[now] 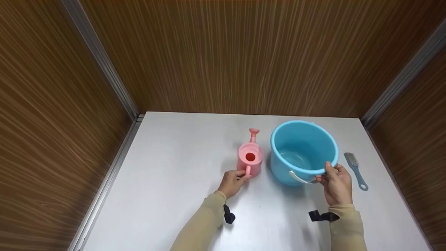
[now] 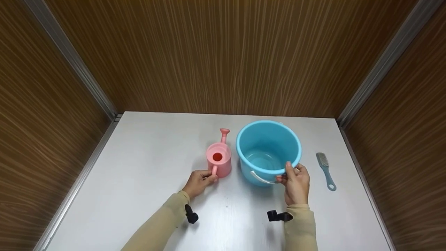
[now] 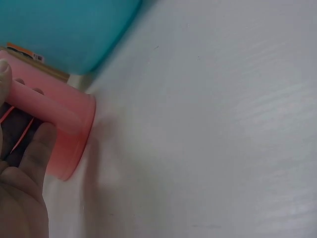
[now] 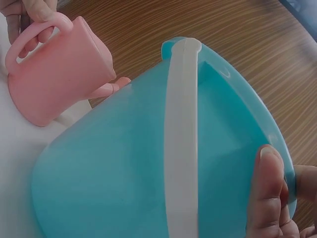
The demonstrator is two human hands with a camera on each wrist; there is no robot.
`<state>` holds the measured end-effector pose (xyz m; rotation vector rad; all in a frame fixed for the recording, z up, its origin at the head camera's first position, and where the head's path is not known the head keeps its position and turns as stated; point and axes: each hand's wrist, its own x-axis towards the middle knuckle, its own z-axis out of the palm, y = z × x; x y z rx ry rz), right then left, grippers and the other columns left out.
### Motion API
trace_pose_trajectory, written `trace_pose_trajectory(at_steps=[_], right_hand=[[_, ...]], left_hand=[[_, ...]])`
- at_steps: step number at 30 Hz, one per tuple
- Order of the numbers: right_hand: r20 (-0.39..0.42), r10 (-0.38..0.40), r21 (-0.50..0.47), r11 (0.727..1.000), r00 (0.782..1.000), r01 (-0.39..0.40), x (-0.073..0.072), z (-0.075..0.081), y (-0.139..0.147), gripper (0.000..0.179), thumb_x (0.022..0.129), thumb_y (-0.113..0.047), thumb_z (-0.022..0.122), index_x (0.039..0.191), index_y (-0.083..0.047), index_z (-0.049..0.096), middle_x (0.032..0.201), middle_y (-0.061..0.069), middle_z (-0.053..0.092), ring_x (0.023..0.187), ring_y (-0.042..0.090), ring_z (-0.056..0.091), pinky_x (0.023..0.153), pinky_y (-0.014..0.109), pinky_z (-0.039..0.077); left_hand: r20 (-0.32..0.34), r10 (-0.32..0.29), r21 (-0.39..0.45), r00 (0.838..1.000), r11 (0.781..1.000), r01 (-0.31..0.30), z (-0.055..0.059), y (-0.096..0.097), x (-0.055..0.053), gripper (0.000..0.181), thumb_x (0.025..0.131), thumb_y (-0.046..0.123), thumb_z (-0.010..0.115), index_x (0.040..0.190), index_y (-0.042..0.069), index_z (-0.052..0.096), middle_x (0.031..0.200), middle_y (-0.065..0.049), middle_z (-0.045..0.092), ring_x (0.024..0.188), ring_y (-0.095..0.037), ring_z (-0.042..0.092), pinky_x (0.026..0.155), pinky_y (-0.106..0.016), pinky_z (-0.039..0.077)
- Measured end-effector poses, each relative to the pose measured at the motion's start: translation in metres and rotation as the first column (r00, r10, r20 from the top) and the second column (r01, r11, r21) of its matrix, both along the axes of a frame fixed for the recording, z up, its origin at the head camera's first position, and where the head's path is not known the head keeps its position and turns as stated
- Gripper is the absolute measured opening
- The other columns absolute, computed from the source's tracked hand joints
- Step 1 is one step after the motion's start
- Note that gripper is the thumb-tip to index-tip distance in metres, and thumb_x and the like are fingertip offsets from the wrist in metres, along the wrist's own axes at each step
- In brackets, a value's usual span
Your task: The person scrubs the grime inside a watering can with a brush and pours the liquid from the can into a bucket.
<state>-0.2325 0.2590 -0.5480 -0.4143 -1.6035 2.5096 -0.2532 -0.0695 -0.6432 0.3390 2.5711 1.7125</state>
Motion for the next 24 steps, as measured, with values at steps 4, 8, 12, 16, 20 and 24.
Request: trace_pose_trajectory(at_steps=[4, 8, 12, 16, 20, 24], right_hand=[[-0.013, 0.002, 0.002, 1.000, 1.000, -0.002, 0.001, -0.001, -0.002, 0.043, 0.092, -0.023, 0.065, 0.119, 0.002, 0.041, 0.076, 0.009, 0.064, 0.058, 0.015, 0.063, 0.057, 0.028, 0.056], [-0.027, 0.001, -0.013, 1.000, 1.000, -0.002, 0.004, -0.002, 0.000, 0.042, 0.093, -0.022, 0.064, 0.117, 0.003, 0.040, 0.075, 0.010, 0.063, 0.056, 0.015, 0.063, 0.056, 0.028, 0.056], [-0.038, 0.000, -0.012, 1.000, 0.999, 0.000, 0.003, -0.001, -0.001, 0.042, 0.094, -0.021, 0.063, 0.118, 0.004, 0.040, 0.076, 0.011, 0.063, 0.057, 0.016, 0.063, 0.057, 0.027, 0.056], [-0.028, 0.013, -0.008, 1.000, 1.000, -0.013, 0.001, -0.001, -0.002, 0.043, 0.093, -0.022, 0.063, 0.120, 0.003, 0.040, 0.079, 0.011, 0.063, 0.059, 0.016, 0.064, 0.059, 0.029, 0.056], [-0.034, 0.006, -0.024, 1.000, 0.999, -0.007, 0.000, -0.001, 0.000, 0.041, 0.093, -0.022, 0.064, 0.117, 0.002, 0.041, 0.077, 0.010, 0.062, 0.058, 0.016, 0.063, 0.058, 0.028, 0.056], [-0.037, 0.014, -0.019, 1.000, 0.999, -0.014, 0.001, -0.002, 0.001, 0.043, 0.093, -0.021, 0.063, 0.120, 0.003, 0.040, 0.077, 0.010, 0.062, 0.058, 0.016, 0.063, 0.057, 0.028, 0.056]], left_hand=[[0.008, 0.004, 0.009, 1.000, 1.000, -0.004, -0.002, 0.000, 0.002, 0.021, 0.091, 0.033, 0.066, 0.097, 0.014, 0.074, 0.088, 0.009, 0.069, 0.084, -0.005, 0.061, 0.077, -0.022, 0.052], [-0.009, 0.003, 0.011, 1.000, 1.000, -0.003, -0.004, 0.002, 0.002, 0.021, 0.091, 0.031, 0.067, 0.100, 0.014, 0.075, 0.089, 0.007, 0.071, 0.084, -0.005, 0.063, 0.077, -0.021, 0.052], [-0.027, 0.010, 0.020, 1.000, 1.000, -0.010, 0.000, 0.002, 0.000, 0.023, 0.090, 0.030, 0.067, 0.101, 0.012, 0.075, 0.091, 0.006, 0.072, 0.085, -0.005, 0.063, 0.077, -0.022, 0.052], [0.019, 0.016, 0.013, 1.000, 1.000, -0.016, 0.006, 0.002, 0.001, 0.020, 0.093, 0.028, 0.064, 0.099, 0.012, 0.073, 0.094, 0.006, 0.069, 0.087, -0.007, 0.061, 0.081, -0.024, 0.051], [0.065, -0.012, 0.008, 0.998, 1.000, 0.011, 0.010, 0.003, 0.002, 0.021, 0.096, 0.029, 0.060, 0.102, 0.011, 0.069, 0.100, 0.005, 0.067, 0.095, -0.009, 0.059, 0.087, -0.028, 0.050], [0.137, -0.038, 0.031, 0.990, 0.999, 0.034, 0.013, 0.006, 0.005, 0.025, 0.098, 0.031, 0.056, 0.109, 0.010, 0.065, 0.109, 0.002, 0.065, 0.102, -0.011, 0.058, 0.092, -0.033, 0.048]])
